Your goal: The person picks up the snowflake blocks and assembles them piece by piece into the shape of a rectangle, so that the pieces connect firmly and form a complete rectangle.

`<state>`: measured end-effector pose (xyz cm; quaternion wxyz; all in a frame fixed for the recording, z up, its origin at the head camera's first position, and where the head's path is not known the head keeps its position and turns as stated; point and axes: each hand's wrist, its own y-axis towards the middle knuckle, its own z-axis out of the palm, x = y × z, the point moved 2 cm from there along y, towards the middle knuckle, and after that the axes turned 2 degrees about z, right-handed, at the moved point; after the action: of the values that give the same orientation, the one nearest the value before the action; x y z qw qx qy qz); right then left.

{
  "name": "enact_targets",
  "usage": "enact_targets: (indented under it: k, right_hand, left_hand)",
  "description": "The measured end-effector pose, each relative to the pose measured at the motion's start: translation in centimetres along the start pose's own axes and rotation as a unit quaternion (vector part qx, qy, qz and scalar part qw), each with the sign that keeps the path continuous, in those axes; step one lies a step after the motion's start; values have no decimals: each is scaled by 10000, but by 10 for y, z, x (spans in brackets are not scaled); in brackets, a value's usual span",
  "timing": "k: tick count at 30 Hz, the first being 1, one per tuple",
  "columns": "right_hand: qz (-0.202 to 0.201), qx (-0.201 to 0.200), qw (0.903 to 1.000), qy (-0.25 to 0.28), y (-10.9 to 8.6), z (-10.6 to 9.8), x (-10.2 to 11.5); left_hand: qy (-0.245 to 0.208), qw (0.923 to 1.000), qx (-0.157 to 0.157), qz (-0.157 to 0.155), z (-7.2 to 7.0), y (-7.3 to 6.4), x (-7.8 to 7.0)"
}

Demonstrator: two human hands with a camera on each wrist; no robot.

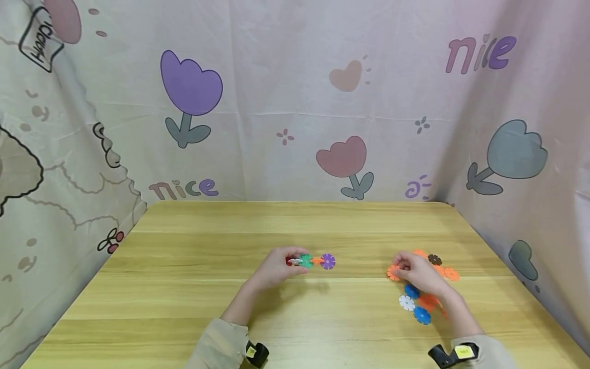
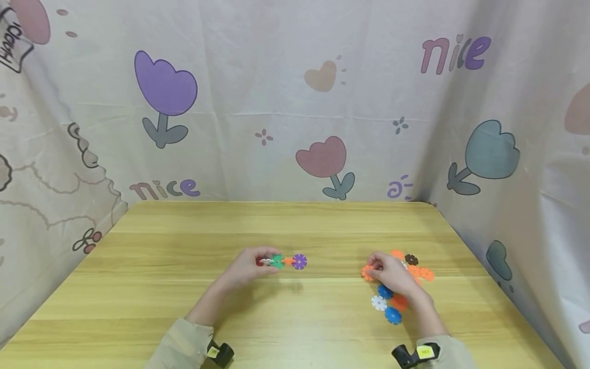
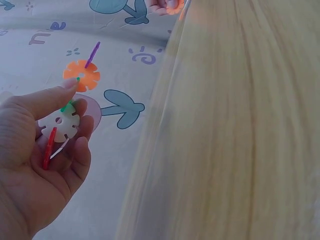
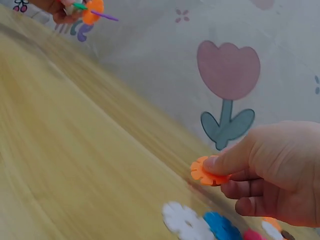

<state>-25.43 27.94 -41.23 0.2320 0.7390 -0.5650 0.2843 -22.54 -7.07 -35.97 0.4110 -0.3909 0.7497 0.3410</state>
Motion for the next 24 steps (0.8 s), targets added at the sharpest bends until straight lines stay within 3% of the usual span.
enact_targets:
  k: [9, 16, 24]
  right_hand:
    - [-31, 247, 9970, 736, 15, 14, 19]
    - [-305, 583, 9939, 885, 23, 25, 38]
    - [-470, 632, 9849, 1541, 29, 40, 59]
  left_hand:
    - [-6, 10000, 21, -9, 0, 0, 3]
    - [38, 10000, 43, -42, 0, 0, 4]
    - [-25, 10000, -32, -31, 5, 11, 39]
